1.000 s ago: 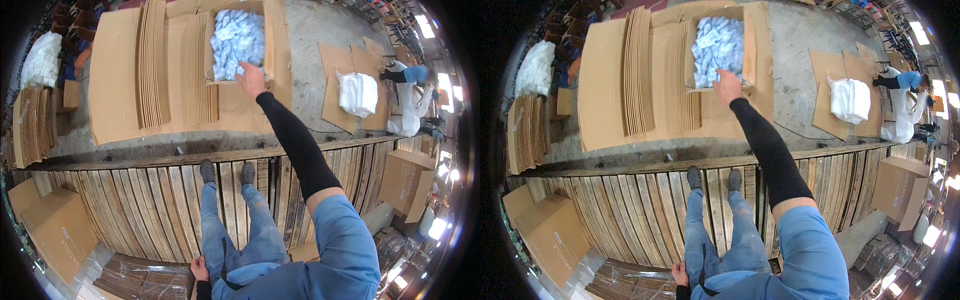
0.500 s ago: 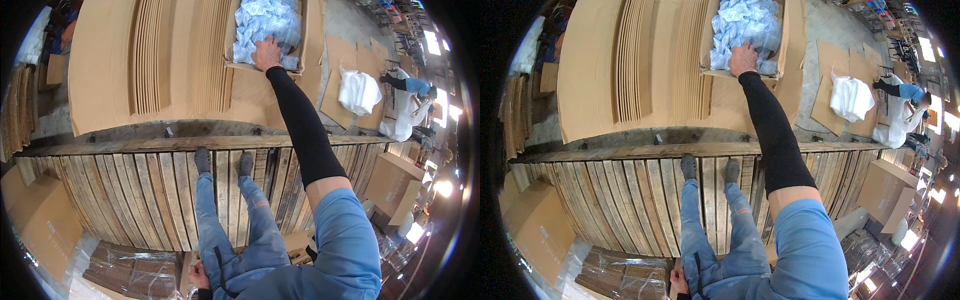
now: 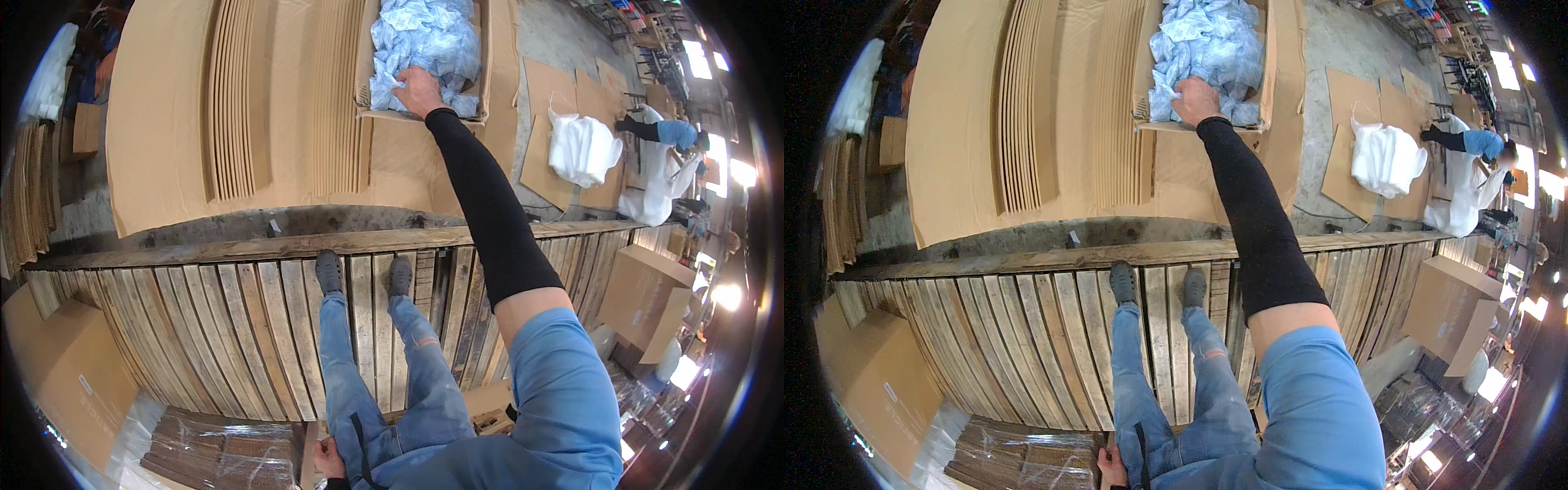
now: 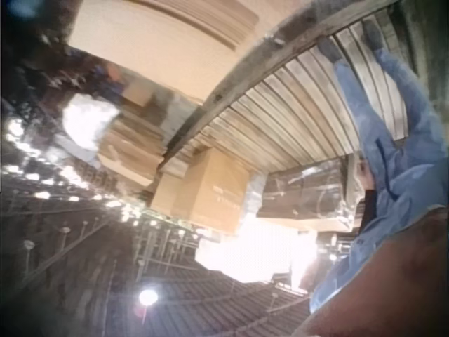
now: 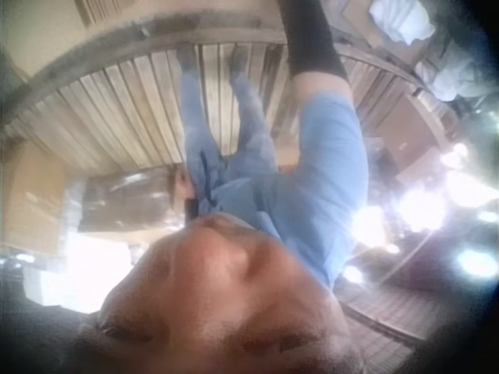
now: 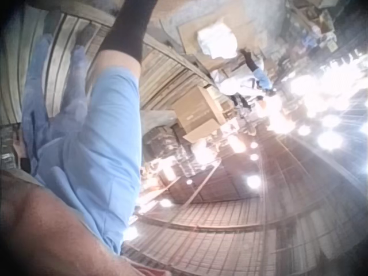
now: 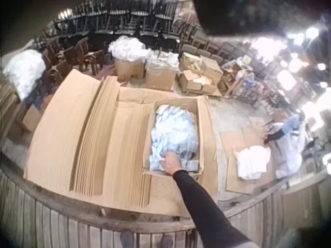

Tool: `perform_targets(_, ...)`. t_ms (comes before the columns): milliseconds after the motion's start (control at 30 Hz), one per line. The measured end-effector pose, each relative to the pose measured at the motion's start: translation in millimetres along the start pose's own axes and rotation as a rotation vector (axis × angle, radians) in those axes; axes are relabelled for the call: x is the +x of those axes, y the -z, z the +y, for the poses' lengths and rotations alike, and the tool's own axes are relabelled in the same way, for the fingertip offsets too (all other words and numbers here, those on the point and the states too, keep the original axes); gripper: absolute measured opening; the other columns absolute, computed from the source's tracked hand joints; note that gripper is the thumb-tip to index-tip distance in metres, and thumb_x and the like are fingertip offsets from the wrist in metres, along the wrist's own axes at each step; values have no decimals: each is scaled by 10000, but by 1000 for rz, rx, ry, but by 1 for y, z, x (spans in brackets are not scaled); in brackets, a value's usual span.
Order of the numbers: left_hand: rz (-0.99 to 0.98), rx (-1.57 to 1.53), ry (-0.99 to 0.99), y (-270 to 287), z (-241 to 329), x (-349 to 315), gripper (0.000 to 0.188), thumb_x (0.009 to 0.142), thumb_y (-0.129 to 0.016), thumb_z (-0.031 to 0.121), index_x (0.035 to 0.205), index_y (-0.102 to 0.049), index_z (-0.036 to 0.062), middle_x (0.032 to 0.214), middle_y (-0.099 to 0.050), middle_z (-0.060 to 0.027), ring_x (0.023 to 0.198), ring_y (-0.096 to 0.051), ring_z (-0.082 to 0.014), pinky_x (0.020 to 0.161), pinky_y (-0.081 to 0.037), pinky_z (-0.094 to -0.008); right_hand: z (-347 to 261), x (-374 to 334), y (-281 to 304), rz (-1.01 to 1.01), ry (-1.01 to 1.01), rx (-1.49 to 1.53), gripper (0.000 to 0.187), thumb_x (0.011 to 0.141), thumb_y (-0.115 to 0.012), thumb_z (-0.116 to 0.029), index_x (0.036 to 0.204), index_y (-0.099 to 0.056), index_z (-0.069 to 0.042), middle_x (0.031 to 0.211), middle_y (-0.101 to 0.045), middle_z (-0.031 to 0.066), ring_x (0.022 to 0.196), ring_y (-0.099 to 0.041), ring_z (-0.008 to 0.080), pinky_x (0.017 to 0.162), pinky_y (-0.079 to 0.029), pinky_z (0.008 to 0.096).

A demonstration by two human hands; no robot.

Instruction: The person packs a dining chair into a large cardboard box. They place the chair inside, add protective foam and cardboard dividers, then seal the box with packing tape.

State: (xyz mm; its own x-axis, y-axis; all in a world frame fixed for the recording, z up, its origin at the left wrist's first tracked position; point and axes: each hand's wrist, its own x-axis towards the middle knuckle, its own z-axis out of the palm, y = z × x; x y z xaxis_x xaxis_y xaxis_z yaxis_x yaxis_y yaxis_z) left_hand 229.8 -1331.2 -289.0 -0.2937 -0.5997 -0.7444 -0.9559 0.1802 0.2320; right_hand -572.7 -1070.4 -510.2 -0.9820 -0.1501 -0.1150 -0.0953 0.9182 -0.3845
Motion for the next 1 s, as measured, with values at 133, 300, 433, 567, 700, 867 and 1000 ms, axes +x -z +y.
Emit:
perform_targets(133,-14,-150,-16,0,4,-2,158,931,-699,140,901,-658,-10,794,-676,-74,729,-619,-157,691,-504,-331,3,4,-4,70,-194,121,353,810,-728,-250,1127,-774,-102,1120,-727,231,1087,-681,408,977,-530,471)
perform_targets(300,-15,-100,6,3,14,-2,177,924,-703,161,902,-663,-10,778,-673,-70,728,-616,-157,693,-499,-330,7,-1,13,230,-291,544,230,808,-718,-171,942,-738,14,940,-740,161,905,-713,302,831,-575,415)
perform_targets(433,-9,-32,-21,2,18,0,203,916,-708,186,907,-667,-12,757,-660,-79,711,-612,-174,677,-494,-341,1,-18,48,202,-427,1488,208,862,-658,-117,1000,-656,38,1028,-695,111,903,-696,240,805,-588,379)
perform_targets(567,-22,-81,-62,0,16,8,219,917,-710,195,861,-637,-4,737,-645,-84,686,-591,-189,663,-488,-354,-11,-71,84,7,-481,2009,346,902,-591,-143,1215,-596,5,1106,-712,128,980,-716,269,830,-600,400)
perform_targets(700,-39,-92,-132,12,24,30,272,922,-712,202,797,-571,5,715,-609,-78,685,-569,-185,660,-477,-356,-24,-161,102,28,-464,2236,425,931,-570,-191,1315,-567,-11,1205,-694,134,1080,-694,277,957,-573,423)
perform_targets(867,-102,114,-341,35,59,81,170,935,-644,115,898,-544,-17,775,-581,-65,744,-555,-177,718,-475,-338,-51,-313,122,135,-611,2381,498,1018,-518,-206,1509,-456,-145,1494,-542,123,1303,-583,307,1131,-471,456)
perform_targets(1000,-223,-231,-605,21,118,139,185,939,-612,113,1030,-546,-34,1002,-608,-98,840,-559,-185,767,-478,-326,-83,-434,151,56,-531,2508,476,964,-606,-126,1433,-526,-113,1285,-660,50,1092,-654,182,1018,-530,398)
